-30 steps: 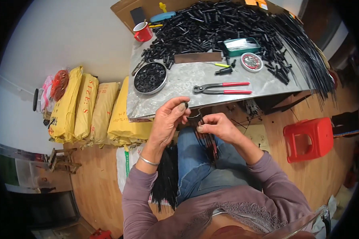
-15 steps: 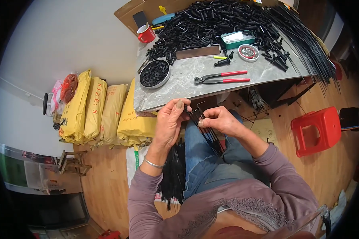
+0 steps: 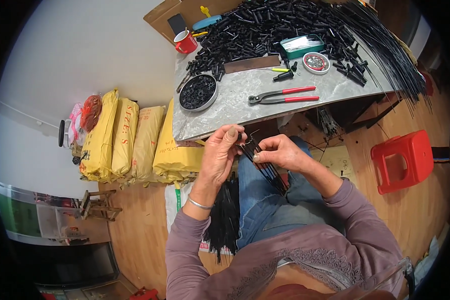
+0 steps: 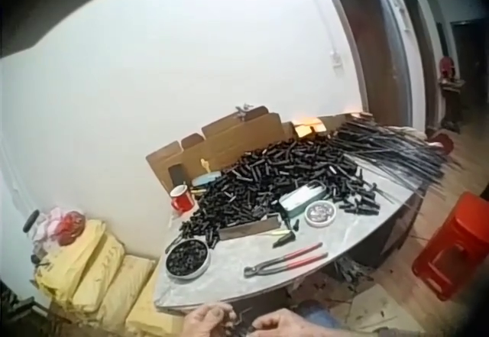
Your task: Assembling and bundling black wire components using an assembly jig on a workbench.
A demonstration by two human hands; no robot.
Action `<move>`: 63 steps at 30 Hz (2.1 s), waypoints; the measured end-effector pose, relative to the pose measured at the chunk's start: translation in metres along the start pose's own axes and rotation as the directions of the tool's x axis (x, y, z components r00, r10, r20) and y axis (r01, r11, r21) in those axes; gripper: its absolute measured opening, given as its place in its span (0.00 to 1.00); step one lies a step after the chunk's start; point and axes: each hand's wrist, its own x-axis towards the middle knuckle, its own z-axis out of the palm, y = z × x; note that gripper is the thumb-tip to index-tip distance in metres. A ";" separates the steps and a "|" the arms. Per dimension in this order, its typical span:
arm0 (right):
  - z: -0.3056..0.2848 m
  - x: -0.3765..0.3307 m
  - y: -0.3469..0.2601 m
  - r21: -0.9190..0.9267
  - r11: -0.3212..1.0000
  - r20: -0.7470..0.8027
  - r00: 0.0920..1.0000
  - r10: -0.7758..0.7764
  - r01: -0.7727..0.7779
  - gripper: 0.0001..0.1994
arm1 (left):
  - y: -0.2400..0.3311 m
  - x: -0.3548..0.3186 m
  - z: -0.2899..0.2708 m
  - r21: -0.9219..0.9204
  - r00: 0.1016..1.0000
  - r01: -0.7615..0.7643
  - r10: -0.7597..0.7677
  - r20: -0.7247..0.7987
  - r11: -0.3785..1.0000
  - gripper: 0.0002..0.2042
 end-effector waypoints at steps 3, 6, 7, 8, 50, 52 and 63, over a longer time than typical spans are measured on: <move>0.002 0.001 0.001 0.005 1.000 -0.001 1.000 0.003 -0.003 0.07 | -0.004 -0.004 -0.007 -0.038 0.999 0.029 -0.028 0.029 0.999 0.13; 0.002 0.003 0.002 0.001 1.000 -0.003 1.000 0.005 -0.005 0.08 | -0.004 -0.008 -0.007 -0.001 0.999 0.035 -0.035 -0.009 0.999 0.14; 0.002 0.003 0.003 -0.015 1.000 -0.001 1.000 0.011 -0.011 0.08 | -0.002 -0.009 -0.006 0.000 0.999 0.036 -0.036 -0.011 0.999 0.14; 0.002 0.003 0.003 -0.013 1.000 0.000 1.000 0.011 -0.011 0.08 | -0.001 -0.009 -0.002 0.025 0.999 0.018 -0.016 -0.047 1.000 0.14; 0.006 0.011 0.009 -0.006 0.998 -0.015 0.997 0.070 -0.070 0.07 | 0.014 -0.003 -0.019 -0.173 0.973 0.224 -0.210 0.099 0.959 0.13; 0.008 0.009 0.008 -0.041 0.996 -0.021 0.997 0.074 -0.075 0.07 | 0.013 -0.004 -0.020 -0.166 0.971 0.232 -0.218 0.098 0.959 0.12; 0.008 0.007 0.008 -0.071 0.995 -0.005 0.997 0.072 -0.073 0.08 | 0.015 -0.005 -0.014 -0.096 0.970 0.236 -0.229 0.081 0.967 0.09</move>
